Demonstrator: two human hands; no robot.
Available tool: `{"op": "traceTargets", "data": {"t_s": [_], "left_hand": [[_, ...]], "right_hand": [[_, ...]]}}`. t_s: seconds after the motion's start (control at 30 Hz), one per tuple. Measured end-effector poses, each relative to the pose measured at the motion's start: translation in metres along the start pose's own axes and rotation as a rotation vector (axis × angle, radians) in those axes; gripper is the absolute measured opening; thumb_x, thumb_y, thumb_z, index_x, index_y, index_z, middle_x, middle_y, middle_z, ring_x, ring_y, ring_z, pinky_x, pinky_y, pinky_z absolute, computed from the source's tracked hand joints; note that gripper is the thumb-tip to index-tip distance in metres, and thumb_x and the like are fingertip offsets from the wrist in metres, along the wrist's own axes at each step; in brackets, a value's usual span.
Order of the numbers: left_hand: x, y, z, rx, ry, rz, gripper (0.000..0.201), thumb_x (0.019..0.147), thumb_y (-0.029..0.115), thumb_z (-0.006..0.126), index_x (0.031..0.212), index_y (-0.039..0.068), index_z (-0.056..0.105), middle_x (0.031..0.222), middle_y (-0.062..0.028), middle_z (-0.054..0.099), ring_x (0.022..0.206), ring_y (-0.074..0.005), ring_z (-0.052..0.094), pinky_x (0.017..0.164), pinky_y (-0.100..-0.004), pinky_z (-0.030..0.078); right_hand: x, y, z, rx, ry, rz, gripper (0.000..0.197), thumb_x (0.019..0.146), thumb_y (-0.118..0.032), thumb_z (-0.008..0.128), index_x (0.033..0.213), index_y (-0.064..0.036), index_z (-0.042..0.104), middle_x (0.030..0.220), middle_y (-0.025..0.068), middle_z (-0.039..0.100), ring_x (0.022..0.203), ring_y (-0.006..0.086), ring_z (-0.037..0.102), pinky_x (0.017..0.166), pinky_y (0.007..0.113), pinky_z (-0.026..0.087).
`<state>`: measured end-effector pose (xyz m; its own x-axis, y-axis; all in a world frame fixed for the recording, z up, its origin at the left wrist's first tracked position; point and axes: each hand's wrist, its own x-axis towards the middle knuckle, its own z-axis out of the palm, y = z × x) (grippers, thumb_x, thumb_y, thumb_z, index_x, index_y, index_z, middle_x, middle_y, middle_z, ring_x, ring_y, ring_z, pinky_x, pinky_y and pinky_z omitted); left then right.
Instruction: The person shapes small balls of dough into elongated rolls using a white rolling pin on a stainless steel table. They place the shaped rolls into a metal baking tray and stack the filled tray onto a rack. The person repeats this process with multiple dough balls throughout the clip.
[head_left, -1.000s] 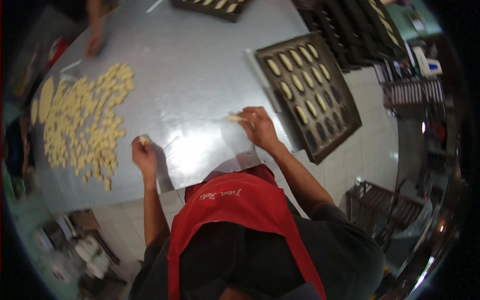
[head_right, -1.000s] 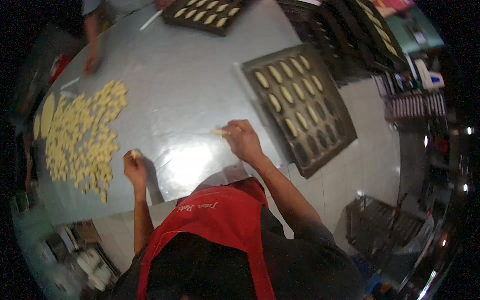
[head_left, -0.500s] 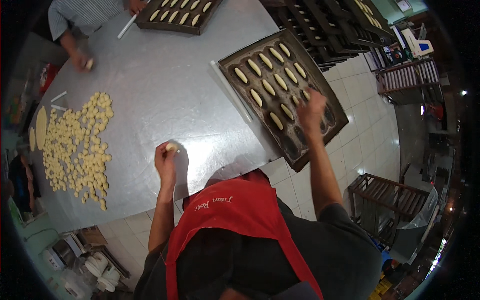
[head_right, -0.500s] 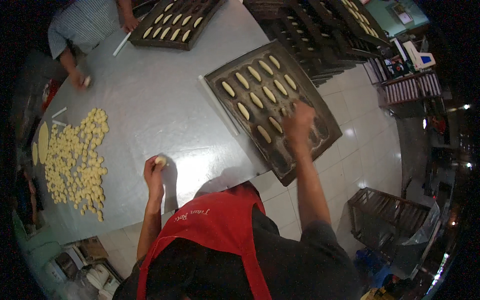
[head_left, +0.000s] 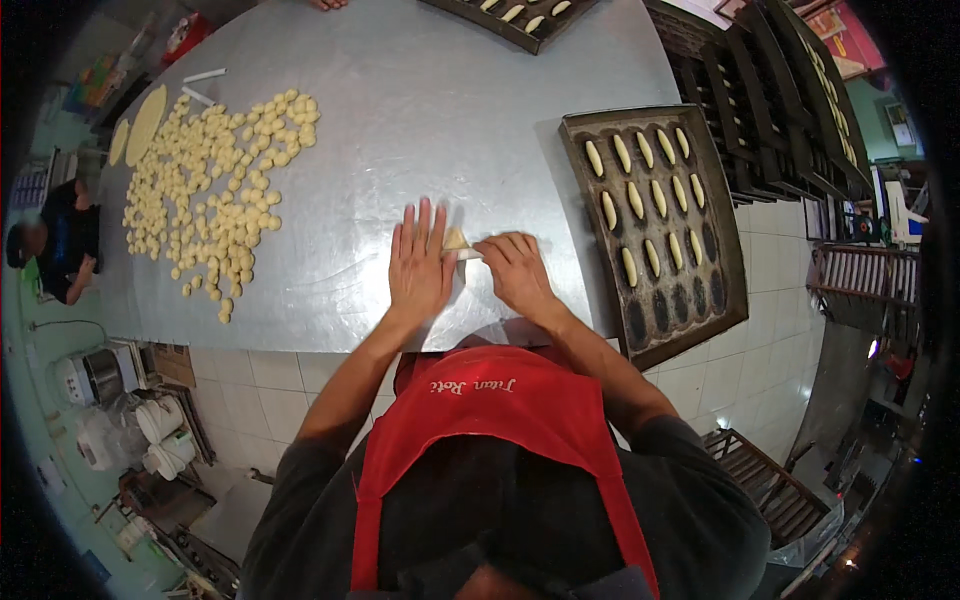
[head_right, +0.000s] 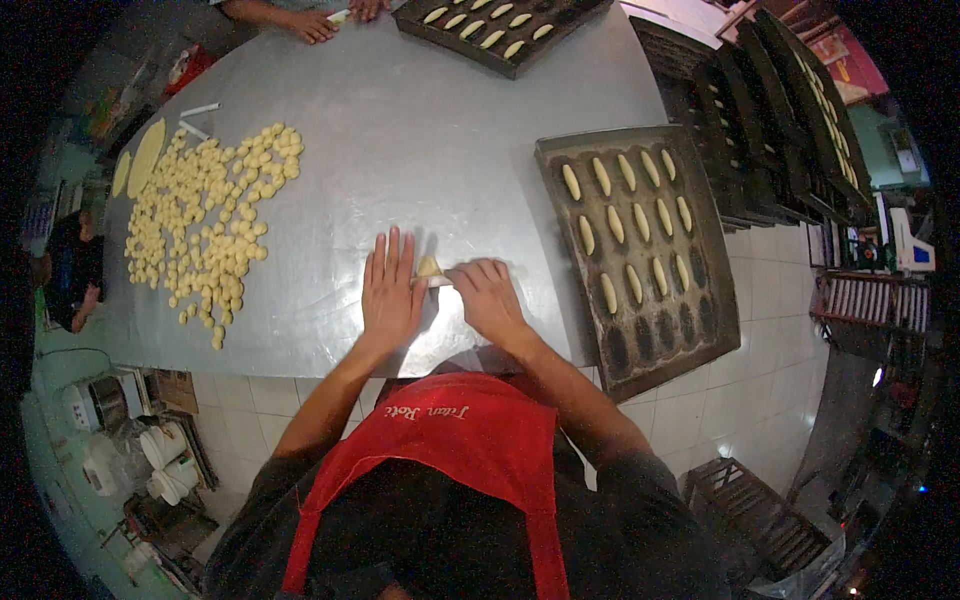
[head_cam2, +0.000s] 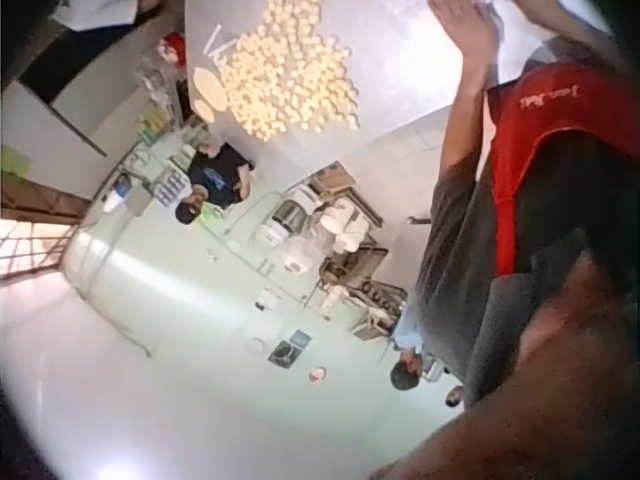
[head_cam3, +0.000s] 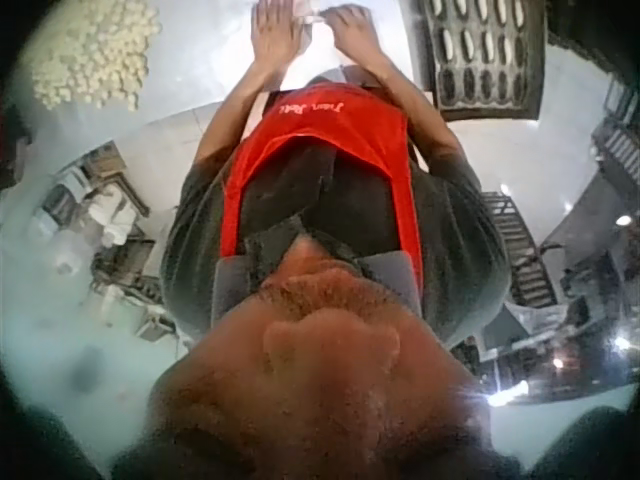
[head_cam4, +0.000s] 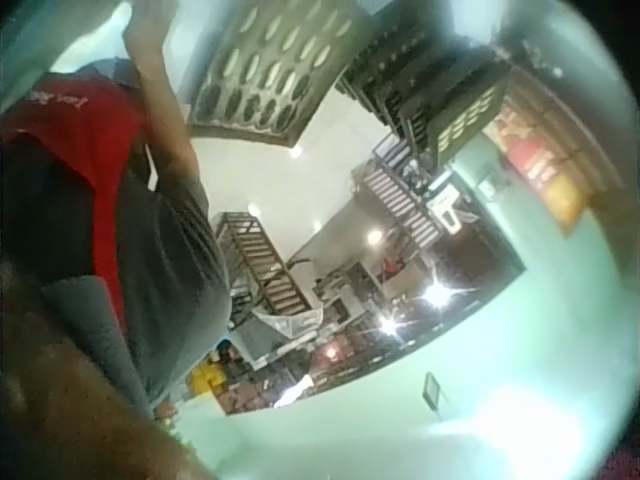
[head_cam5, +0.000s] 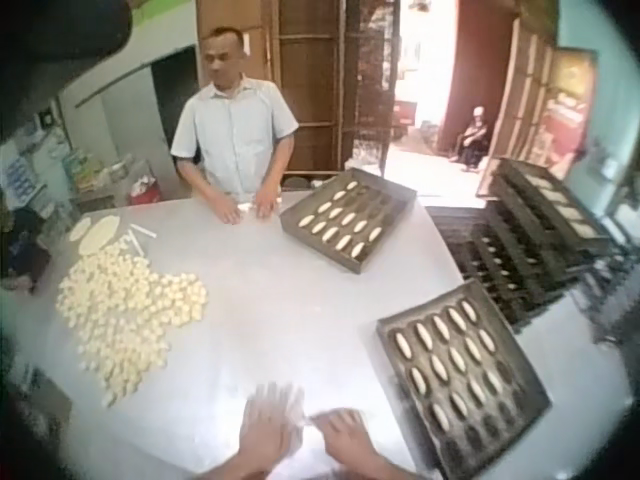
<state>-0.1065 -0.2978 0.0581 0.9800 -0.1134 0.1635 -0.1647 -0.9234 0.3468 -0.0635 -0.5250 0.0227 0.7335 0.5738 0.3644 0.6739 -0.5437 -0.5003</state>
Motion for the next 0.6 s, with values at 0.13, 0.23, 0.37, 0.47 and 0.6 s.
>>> {"op": "traceTargets", "data": {"t_s": [0.13,0.23,0.37,0.47,0.6], "left_hand": [[0.062,-0.043,0.015,0.128,0.095,-0.03,0.075,0.11,0.03,0.058,0.175,0.002,0.035,0.183,-0.0239,0.031,0.168,-0.0464,0.029,0.138,-0.0591,0.019],[0.043,-0.045,0.018,0.166,0.063,0.006,0.076,0.109,0.032,0.058,0.175,0.002,0.035,0.182,-0.0233,0.033,0.169,-0.0436,0.029,0.138,-0.0592,0.019],[-0.034,-0.027,0.012,0.018,-0.165,0.116,0.077,0.11,0.033,0.06,0.173,-0.002,0.036,0.18,-0.0227,0.036,0.168,-0.0413,0.031,0.138,-0.0591,0.019],[-0.067,-0.023,0.017,-0.132,-0.366,0.266,0.075,0.113,0.036,0.054,0.173,-0.005,0.033,0.18,-0.0278,0.032,0.169,-0.0426,0.028,0.139,-0.0537,0.02],[-0.027,-0.022,0.016,-0.341,-0.411,0.052,0.061,0.108,0.023,0.064,0.161,-0.004,0.05,0.163,-0.0284,0.051,0.153,-0.0456,0.048,0.129,-0.0563,0.037]], "right_hand": [[0.064,0.015,0.007,0.098,0.036,0.023,0.038,0.098,-0.012,0.076,0.134,-0.0018,0.071,0.126,0.0177,0.073,0.117,0.0395,0.064,0.107,0.051,0.05],[0.056,-0.001,0.014,-0.006,0.086,0.123,0.046,0.094,-0.022,0.081,0.134,-0.0022,0.07,0.127,0.0167,0.071,0.119,0.0365,0.062,0.104,0.05,0.049],[-0.011,-0.028,0.011,0.088,-0.061,0.259,0.042,0.087,-0.018,0.089,0.125,-0.0058,0.075,0.118,0.0168,0.073,0.112,0.0396,0.065,0.1,0.05,0.051],[-0.016,-0.003,0.025,0.224,0.133,0.435,0.026,0.086,-0.008,0.086,0.108,-0.0073,0.074,0.113,0.0151,0.073,0.11,0.0422,0.064,0.097,0.054,0.05],[0.032,-0.014,0.004,-0.179,-0.008,0.455,0.05,0.089,0.001,0.074,0.139,-0.0042,0.069,0.136,0.0144,0.067,0.128,0.0385,0.058,0.108,0.052,0.046]]}}
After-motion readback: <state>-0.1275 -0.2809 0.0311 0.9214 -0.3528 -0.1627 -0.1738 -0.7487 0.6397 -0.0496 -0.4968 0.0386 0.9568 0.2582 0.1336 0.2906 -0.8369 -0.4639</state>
